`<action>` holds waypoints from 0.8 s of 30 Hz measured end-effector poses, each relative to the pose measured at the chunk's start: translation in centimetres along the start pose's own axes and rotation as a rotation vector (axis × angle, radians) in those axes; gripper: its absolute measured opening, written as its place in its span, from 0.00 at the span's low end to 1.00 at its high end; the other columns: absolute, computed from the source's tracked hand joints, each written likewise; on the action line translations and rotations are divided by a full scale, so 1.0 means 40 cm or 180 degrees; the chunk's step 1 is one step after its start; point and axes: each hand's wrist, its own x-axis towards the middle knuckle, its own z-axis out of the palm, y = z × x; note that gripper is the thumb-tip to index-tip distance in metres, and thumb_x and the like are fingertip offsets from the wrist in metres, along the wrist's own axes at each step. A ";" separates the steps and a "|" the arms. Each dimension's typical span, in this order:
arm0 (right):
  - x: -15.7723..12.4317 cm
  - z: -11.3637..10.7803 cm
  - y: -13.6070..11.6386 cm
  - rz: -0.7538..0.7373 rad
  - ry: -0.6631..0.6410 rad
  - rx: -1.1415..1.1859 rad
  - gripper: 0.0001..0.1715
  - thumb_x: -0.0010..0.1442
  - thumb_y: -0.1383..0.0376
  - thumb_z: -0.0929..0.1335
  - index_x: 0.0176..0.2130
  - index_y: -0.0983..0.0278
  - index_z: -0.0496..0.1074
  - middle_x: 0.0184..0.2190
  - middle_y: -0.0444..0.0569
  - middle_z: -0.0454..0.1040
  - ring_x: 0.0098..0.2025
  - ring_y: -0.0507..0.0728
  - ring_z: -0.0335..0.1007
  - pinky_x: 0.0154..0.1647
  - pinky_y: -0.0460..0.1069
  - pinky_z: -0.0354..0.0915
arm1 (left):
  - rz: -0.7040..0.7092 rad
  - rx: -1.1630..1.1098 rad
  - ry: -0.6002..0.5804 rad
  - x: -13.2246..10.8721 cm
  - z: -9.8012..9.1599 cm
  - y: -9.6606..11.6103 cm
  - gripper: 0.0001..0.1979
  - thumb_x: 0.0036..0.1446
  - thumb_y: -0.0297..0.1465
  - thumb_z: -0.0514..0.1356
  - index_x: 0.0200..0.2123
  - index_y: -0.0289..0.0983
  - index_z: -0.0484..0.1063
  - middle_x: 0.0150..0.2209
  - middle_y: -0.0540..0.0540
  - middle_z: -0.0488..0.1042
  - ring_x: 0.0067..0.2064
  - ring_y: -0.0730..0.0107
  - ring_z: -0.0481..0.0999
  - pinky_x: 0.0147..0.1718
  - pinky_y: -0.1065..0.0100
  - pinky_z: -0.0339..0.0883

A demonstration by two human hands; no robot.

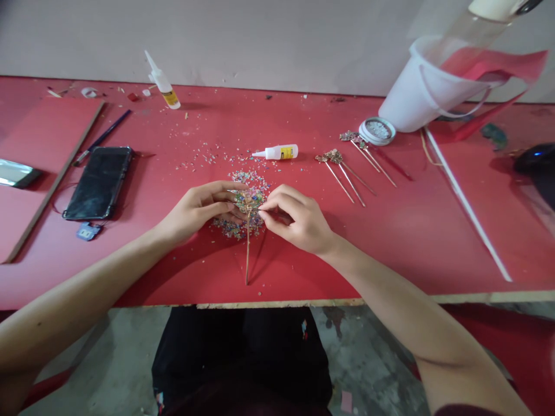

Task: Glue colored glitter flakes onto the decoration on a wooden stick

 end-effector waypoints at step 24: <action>-0.003 0.003 0.002 -0.0115 -0.0249 -0.0103 0.04 0.60 0.71 0.68 0.38 0.63 0.71 0.34 0.47 0.70 0.30 0.50 0.65 0.30 0.46 0.63 | 0.0021 0.0019 -0.0022 0.002 0.001 0.000 0.21 0.58 0.24 0.56 0.55 0.30 0.68 0.36 0.43 0.79 0.39 0.66 0.81 0.42 0.65 0.76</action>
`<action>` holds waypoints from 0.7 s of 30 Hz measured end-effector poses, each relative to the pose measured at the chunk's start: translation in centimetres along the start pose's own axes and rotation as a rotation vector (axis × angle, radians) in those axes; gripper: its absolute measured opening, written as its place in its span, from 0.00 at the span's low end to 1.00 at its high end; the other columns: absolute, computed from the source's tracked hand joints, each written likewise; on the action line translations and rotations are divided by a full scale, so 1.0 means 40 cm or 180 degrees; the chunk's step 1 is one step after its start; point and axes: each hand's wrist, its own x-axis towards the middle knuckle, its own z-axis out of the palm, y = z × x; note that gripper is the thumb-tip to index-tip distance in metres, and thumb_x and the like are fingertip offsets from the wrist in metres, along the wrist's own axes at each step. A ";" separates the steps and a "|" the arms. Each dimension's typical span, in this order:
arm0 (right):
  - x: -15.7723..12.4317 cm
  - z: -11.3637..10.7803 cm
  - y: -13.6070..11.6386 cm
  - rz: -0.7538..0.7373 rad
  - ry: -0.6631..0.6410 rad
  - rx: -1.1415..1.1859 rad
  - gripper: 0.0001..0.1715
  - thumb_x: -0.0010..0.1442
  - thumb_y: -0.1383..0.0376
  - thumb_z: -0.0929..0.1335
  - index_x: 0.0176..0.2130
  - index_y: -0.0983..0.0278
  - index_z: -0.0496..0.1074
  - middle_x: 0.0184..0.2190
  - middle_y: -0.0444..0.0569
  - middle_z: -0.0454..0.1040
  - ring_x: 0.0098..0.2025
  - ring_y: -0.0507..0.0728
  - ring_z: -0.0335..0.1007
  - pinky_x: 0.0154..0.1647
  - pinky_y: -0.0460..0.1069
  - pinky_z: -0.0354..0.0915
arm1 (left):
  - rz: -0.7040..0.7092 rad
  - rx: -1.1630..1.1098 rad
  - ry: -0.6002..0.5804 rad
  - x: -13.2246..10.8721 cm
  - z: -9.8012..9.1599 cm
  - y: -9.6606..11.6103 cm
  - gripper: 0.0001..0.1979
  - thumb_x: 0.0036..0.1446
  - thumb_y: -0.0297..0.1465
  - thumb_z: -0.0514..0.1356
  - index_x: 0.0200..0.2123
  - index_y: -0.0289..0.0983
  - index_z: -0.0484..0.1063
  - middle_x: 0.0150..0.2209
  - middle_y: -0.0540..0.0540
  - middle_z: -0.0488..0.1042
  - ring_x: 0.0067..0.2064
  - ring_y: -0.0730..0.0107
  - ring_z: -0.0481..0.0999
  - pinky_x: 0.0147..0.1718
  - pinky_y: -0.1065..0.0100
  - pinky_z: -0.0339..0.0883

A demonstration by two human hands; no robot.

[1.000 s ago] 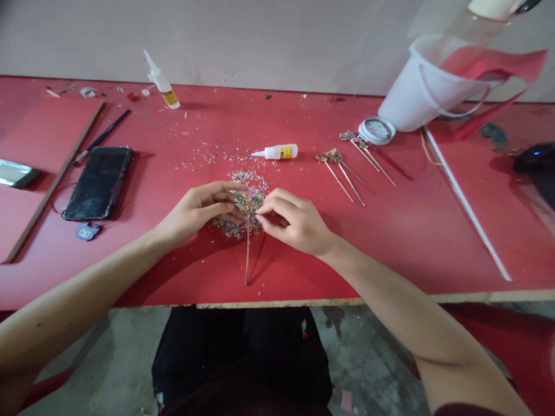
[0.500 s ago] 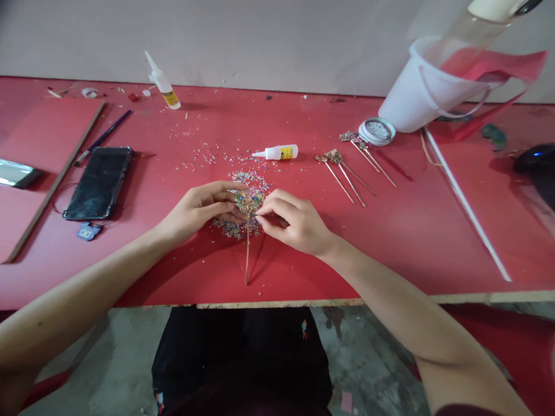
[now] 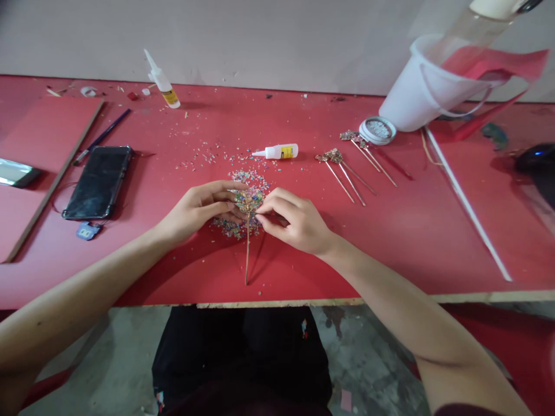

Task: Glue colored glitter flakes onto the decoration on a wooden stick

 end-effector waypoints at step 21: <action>0.001 -0.003 0.001 0.0091 0.0294 0.0117 0.05 0.58 0.71 0.69 0.37 0.63 0.71 0.32 0.45 0.69 0.25 0.47 0.60 0.25 0.45 0.59 | -0.0014 -0.0015 0.0030 -0.003 0.003 0.004 0.20 0.58 0.24 0.56 0.54 0.31 0.68 0.35 0.43 0.79 0.39 0.65 0.81 0.41 0.65 0.76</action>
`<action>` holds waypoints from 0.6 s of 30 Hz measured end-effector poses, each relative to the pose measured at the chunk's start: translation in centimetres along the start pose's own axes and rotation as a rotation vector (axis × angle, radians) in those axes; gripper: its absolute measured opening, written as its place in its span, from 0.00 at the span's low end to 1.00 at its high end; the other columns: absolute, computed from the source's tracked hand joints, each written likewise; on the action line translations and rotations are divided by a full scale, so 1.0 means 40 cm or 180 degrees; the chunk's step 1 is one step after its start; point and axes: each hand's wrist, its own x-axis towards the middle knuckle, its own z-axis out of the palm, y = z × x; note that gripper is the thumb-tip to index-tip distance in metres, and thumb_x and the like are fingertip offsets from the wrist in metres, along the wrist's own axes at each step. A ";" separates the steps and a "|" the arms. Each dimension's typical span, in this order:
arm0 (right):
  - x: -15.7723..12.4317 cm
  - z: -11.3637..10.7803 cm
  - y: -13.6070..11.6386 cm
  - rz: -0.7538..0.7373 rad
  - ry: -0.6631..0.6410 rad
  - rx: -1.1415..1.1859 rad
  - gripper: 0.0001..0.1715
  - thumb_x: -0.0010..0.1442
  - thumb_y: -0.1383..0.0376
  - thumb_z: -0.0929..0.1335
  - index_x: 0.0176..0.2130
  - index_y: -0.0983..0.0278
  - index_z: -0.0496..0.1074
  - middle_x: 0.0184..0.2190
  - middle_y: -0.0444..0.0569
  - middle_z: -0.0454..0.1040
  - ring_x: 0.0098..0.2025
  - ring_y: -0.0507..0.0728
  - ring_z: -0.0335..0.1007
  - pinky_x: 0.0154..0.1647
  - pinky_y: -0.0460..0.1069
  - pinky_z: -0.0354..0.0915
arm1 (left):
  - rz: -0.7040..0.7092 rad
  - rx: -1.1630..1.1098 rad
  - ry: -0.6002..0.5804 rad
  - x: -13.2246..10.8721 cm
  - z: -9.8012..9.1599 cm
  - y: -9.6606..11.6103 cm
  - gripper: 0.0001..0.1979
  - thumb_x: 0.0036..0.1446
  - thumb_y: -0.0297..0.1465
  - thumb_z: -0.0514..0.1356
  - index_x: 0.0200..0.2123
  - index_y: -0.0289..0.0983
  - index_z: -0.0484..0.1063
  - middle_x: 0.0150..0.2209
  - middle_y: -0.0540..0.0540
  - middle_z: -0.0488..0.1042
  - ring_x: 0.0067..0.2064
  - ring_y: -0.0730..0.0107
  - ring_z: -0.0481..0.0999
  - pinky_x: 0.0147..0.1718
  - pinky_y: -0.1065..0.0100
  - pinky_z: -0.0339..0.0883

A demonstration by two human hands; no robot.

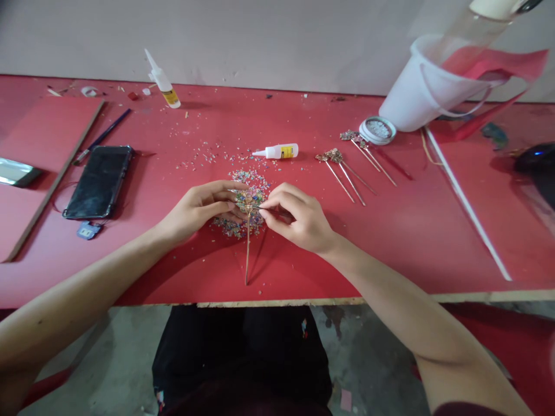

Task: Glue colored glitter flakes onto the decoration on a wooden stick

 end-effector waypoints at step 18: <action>-0.001 0.001 -0.003 -0.0188 -0.0351 -0.0262 0.03 0.62 0.69 0.66 0.37 0.61 0.71 0.33 0.46 0.71 0.29 0.49 0.65 0.29 0.46 0.62 | -0.0015 0.0122 -0.0010 0.002 -0.001 -0.001 0.20 0.59 0.26 0.56 0.55 0.31 0.68 0.37 0.42 0.79 0.39 0.65 0.81 0.43 0.64 0.76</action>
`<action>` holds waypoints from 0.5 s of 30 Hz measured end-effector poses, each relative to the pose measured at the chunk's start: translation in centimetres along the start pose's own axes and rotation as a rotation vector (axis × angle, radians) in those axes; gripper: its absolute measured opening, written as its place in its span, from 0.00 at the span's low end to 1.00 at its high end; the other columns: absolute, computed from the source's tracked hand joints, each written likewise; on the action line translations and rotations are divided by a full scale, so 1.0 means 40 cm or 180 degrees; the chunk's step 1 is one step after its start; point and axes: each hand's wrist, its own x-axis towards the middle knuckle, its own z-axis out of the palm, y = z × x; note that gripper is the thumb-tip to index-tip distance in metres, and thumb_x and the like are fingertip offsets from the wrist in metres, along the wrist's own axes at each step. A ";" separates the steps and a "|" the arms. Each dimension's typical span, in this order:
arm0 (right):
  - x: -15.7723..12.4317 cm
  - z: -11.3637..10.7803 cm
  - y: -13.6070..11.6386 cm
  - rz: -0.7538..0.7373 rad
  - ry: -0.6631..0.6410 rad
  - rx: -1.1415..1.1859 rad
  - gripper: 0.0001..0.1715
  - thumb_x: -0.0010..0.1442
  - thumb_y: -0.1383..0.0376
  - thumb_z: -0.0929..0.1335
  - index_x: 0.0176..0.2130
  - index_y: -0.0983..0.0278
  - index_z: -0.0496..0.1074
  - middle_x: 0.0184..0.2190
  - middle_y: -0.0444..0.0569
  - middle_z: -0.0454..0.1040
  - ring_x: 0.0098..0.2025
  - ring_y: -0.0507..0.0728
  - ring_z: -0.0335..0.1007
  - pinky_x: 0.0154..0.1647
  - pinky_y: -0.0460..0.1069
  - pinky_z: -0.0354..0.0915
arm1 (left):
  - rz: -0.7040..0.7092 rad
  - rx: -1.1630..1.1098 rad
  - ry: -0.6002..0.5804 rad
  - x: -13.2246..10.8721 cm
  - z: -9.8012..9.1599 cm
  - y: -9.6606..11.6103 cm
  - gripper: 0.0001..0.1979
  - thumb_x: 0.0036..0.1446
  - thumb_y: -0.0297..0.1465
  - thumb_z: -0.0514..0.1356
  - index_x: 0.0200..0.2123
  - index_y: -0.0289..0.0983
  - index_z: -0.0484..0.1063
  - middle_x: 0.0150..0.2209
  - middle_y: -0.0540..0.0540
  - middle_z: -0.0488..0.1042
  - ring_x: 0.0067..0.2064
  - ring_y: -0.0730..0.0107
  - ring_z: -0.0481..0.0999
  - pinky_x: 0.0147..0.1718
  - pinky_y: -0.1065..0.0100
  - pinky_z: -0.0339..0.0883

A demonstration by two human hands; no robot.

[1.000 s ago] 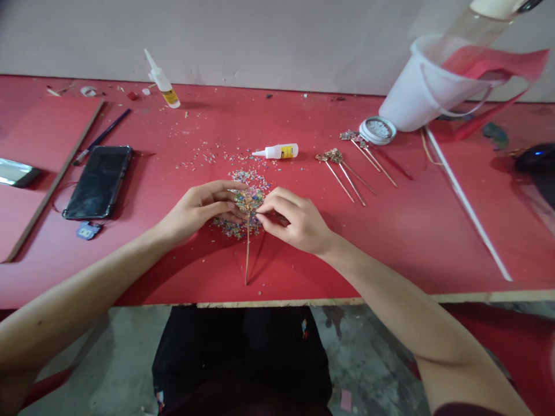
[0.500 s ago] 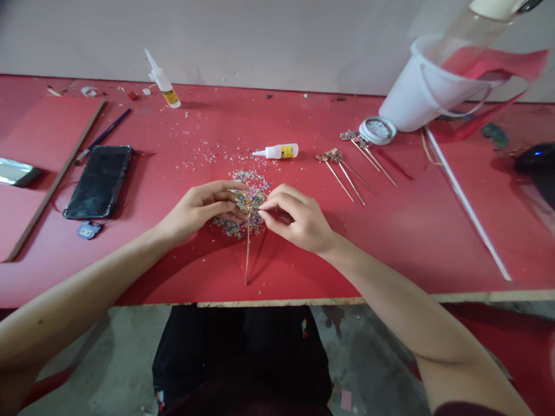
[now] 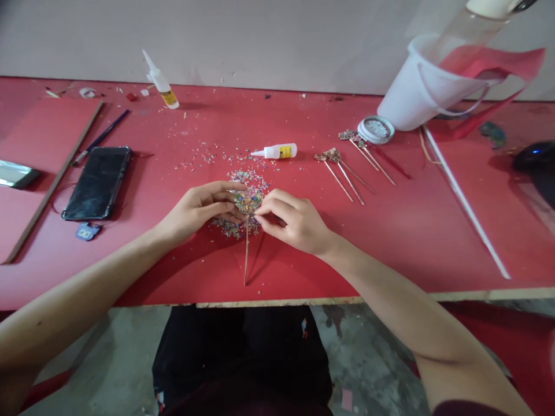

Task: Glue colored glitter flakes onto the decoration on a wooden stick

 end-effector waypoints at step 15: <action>-0.001 0.002 0.000 0.0069 0.0091 0.0069 0.03 0.61 0.69 0.67 0.37 0.61 0.71 0.33 0.46 0.71 0.29 0.49 0.64 0.28 0.46 0.62 | 0.0004 -0.0145 -0.0001 0.000 0.000 -0.001 0.20 0.58 0.24 0.57 0.55 0.30 0.68 0.37 0.43 0.79 0.38 0.66 0.81 0.42 0.65 0.76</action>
